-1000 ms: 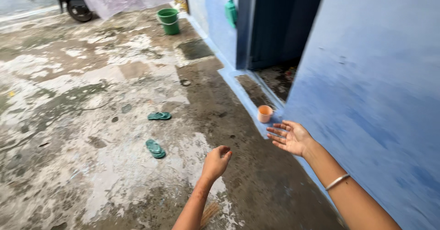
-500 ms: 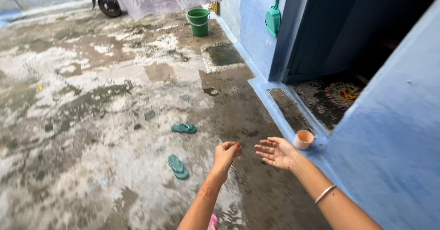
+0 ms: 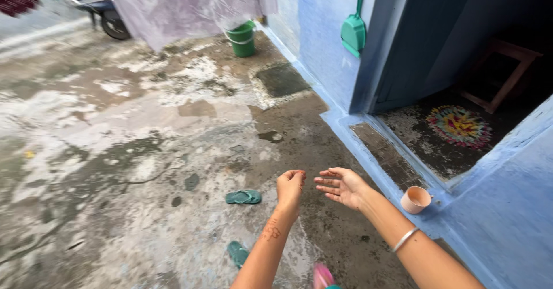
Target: The person adjusts a wire mesh over a barred window, pours water from a cup onto the window ledge, and sweeps the wet floor with a broom.
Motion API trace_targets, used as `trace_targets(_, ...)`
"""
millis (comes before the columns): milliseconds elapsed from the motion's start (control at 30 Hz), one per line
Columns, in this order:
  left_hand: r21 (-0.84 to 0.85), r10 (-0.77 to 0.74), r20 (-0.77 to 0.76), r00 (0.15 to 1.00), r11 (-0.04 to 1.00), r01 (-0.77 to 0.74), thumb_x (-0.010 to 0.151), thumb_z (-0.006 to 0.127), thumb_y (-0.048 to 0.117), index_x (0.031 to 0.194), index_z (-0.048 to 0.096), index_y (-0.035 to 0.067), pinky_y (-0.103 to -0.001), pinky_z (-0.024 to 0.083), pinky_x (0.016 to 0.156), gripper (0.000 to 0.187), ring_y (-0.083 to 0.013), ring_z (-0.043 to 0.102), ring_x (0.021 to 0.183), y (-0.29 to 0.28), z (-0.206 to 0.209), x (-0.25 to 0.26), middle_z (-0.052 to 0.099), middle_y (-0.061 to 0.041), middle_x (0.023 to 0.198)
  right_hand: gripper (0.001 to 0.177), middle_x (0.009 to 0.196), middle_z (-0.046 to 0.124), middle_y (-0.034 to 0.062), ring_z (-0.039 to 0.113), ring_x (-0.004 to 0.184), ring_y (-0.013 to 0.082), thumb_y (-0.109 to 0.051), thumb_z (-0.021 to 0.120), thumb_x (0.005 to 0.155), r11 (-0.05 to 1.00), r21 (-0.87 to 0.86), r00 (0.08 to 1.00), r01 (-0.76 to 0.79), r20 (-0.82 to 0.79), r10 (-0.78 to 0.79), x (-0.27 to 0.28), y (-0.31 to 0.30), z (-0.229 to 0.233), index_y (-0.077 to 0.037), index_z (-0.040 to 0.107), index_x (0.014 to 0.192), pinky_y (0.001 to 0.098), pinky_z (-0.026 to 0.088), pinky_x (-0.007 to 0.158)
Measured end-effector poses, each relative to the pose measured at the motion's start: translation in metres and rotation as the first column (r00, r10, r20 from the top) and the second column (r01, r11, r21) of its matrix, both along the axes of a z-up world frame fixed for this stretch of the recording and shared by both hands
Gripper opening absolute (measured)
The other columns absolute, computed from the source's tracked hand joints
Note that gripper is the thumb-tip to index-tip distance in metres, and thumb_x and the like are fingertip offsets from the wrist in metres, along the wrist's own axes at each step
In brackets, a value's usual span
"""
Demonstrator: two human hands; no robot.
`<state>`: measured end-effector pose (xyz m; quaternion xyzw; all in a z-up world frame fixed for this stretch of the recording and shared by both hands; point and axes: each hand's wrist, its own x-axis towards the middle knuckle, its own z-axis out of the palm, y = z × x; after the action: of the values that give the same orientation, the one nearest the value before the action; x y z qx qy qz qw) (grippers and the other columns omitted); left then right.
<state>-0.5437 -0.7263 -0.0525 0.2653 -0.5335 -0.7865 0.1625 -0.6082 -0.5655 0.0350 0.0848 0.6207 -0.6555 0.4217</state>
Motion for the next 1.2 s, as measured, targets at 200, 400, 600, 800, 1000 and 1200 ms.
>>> trace_targets(200, -0.048, -0.100, 0.177, 0.979, 0.993, 0.110, 0.098, 0.061, 0.028, 0.110, 0.071, 0.001, -0.033, 0.049, 0.076, 0.031, -0.0155, 0.059, 0.083, -0.024, -0.013, -0.096, 0.068, -0.008, 0.092, 0.031, 0.124, 0.074, 0.0103, 0.069, 0.111, 0.0224, -0.035, 0.051, 0.099, 1.000, 0.027, 0.999, -0.012, 0.049, 0.011, -0.105, -0.046, -0.042, -0.012, 0.067, 0.112, 0.0375, 0.051, 0.092)
trace_targets(400, -0.032, -0.205, 0.177, 0.963, 0.976, 0.214, 0.097, 0.061, 0.029, 0.121, 0.068, 0.002, -0.033, 0.050, 0.087, 0.037, -0.0147, 0.064, 0.097, -0.082, -0.012, -0.234, 0.072, -0.006, 0.107, 0.031, 0.123, 0.075, 0.0093, 0.069, 0.113, 0.0236, -0.037, 0.053, 0.098, 1.000, 0.021, 0.997, -0.005, 0.075, 0.004, -0.233, -0.088, -0.052, -0.013, 0.069, 0.110, 0.0361, 0.051, 0.090)
trace_targets(600, -0.021, -0.175, 0.175, 0.969, 0.983, 0.181, 0.095, 0.063, 0.024, 0.123, 0.071, 0.003, -0.036, 0.047, 0.085, 0.037, -0.0187, 0.059, 0.095, -0.164, -0.024, -0.329, 0.071, -0.009, 0.109, 0.030, 0.121, 0.075, 0.0078, 0.070, 0.109, 0.0214, -0.035, 0.051, 0.099, 0.984, -0.061, 0.983, 0.165, 0.096, -0.159, -0.370, -0.122, -0.054, -0.012, 0.067, 0.111, 0.0353, 0.054, 0.082)
trace_targets(800, 0.074, -0.183, 0.147, 0.972, 0.982, 0.174, 0.093, 0.059, 0.017, 0.117, 0.069, 0.000, -0.029, 0.047, 0.090, 0.031, -0.0148, 0.066, 0.100, -0.269, -0.039, -0.434, 0.074, -0.009, 0.111, 0.027, 0.122, 0.075, 0.0083, 0.070, 0.110, 0.0215, -0.032, 0.049, 0.100, 0.977, -0.068, 0.976, 0.204, 0.090, -0.197, -0.501, -0.184, -0.071, -0.013, 0.065, 0.111, 0.0353, 0.053, 0.082)
trace_targets(1000, 0.053, -0.199, 0.049, 0.979, 0.979, 0.196, 0.093, 0.061, 0.018, 0.108, 0.072, -0.003, -0.028, 0.053, 0.081, 0.028, -0.0156, 0.068, 0.092, -0.353, -0.074, -0.580, 0.074, -0.010, 0.100, 0.031, 0.122, 0.075, 0.0087, 0.070, 0.109, 0.0222, -0.033, 0.047, 0.099, 0.970, -0.082, 0.970, 0.229, 0.099, -0.220, -0.640, -0.270, -0.081, -0.012, 0.066, 0.114, 0.0355, 0.053, 0.081)
trace_targets(1200, -0.355, -0.186, 0.299, 0.936, 0.889, 0.290, 0.092, 0.064, 0.024, 0.103, 0.076, 0.007, -0.039, 0.054, 0.078, 0.024, -0.0251, 0.070, 0.085, -0.364, -0.037, -0.698, 0.077, -0.013, 0.093, 0.029, 0.119, 0.074, 0.0111, 0.070, 0.107, 0.0248, -0.029, 0.051, 0.100, 0.964, -0.066, 0.966, 0.257, 0.046, -0.254, -0.732, -0.333, -0.077, -0.009, 0.066, 0.114, 0.0365, 0.054, 0.082)
